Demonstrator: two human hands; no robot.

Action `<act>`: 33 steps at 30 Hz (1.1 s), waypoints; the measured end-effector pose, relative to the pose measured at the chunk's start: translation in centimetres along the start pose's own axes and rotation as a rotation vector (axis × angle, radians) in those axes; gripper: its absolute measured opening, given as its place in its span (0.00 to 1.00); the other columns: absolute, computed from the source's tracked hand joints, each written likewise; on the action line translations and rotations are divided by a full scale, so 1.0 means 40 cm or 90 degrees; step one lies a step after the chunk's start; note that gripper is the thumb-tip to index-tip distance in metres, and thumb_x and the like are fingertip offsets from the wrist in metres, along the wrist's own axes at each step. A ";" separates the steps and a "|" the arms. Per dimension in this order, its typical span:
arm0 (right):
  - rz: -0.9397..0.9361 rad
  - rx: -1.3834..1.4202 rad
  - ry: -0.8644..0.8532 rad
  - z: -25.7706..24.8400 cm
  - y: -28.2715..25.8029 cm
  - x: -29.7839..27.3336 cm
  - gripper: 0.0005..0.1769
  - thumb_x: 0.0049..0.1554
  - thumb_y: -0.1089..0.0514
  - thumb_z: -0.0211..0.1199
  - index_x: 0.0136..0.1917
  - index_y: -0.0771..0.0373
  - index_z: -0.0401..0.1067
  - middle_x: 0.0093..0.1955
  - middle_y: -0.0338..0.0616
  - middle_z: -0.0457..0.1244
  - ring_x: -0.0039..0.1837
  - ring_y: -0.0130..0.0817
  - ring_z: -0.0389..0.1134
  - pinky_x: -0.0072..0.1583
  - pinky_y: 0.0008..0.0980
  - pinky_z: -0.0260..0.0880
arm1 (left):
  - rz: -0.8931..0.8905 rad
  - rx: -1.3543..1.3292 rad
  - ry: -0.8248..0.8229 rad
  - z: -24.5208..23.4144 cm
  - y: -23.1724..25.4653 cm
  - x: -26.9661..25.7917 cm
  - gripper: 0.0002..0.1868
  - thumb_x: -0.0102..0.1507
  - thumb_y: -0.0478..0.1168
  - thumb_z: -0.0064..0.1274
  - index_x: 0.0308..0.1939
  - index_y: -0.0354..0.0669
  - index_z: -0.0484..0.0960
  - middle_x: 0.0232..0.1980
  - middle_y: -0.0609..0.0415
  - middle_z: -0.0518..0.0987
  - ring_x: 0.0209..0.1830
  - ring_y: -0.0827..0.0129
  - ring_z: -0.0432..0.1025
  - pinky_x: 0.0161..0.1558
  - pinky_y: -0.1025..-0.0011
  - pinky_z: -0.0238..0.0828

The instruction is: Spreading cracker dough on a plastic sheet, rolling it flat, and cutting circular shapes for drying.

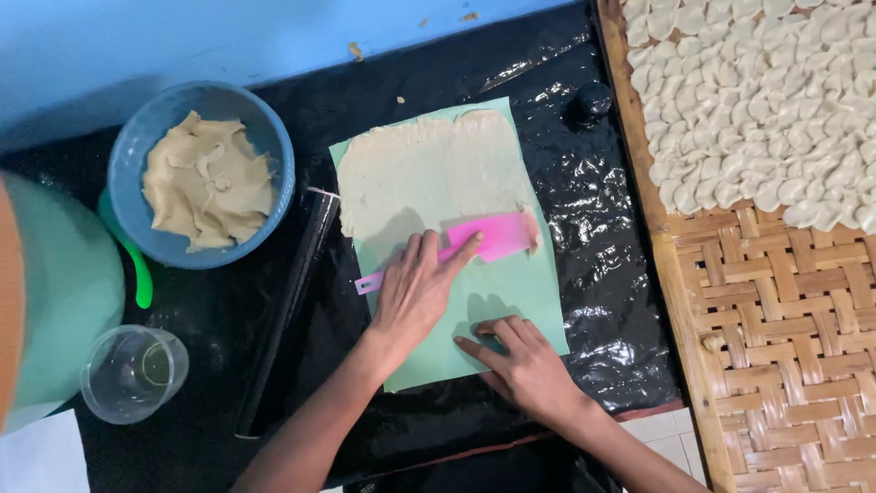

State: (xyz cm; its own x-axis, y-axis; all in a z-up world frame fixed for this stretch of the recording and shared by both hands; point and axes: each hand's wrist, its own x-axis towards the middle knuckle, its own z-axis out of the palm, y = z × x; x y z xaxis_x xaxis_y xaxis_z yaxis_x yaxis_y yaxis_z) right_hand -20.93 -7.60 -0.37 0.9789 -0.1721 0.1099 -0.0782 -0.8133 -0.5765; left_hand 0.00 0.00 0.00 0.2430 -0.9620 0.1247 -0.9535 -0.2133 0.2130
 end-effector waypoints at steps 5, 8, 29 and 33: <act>-0.004 0.012 0.005 0.000 0.005 0.002 0.36 0.44 0.59 0.70 0.68 0.52 0.73 0.60 0.44 0.62 0.60 0.46 0.64 0.60 0.44 0.66 | 0.001 0.039 -0.065 -0.011 0.008 -0.012 0.41 0.56 0.30 0.50 0.75 0.57 0.68 0.44 0.44 0.69 0.43 0.53 0.68 0.40 0.59 0.71; 0.001 0.016 0.009 0.001 0.003 0.001 0.35 0.44 0.60 0.70 0.67 0.51 0.73 0.59 0.44 0.62 0.59 0.46 0.64 0.60 0.44 0.66 | -0.009 0.074 -0.112 -0.056 0.011 -0.019 0.40 0.56 0.30 0.50 0.74 0.55 0.68 0.45 0.44 0.70 0.43 0.53 0.68 0.41 0.59 0.72; 0.001 0.041 0.006 0.006 0.014 -0.003 0.30 0.44 0.58 0.71 0.62 0.54 0.76 0.60 0.46 0.62 0.62 0.48 0.63 0.62 0.45 0.65 | -0.039 -0.025 -0.240 -0.069 0.080 0.000 0.38 0.58 0.32 0.51 0.74 0.44 0.65 0.49 0.36 0.74 0.39 0.47 0.75 0.37 0.55 0.76; 0.018 0.061 0.004 -0.005 0.005 0.002 0.31 0.46 0.59 0.70 0.65 0.53 0.76 0.59 0.46 0.62 0.60 0.48 0.62 0.62 0.43 0.66 | -0.027 -0.106 -0.220 -0.159 0.046 -0.004 0.33 0.58 0.31 0.49 0.69 0.48 0.73 0.48 0.38 0.77 0.39 0.47 0.77 0.41 0.50 0.74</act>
State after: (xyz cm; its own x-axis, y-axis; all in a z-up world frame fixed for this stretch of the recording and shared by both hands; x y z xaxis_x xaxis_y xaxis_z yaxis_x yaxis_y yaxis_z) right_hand -20.91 -7.90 -0.33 0.9755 -0.1977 0.0971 -0.0871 -0.7513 -0.6542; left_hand -0.67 0.85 6.52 0.1807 -0.9597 -0.2154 -0.8948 -0.2513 0.3690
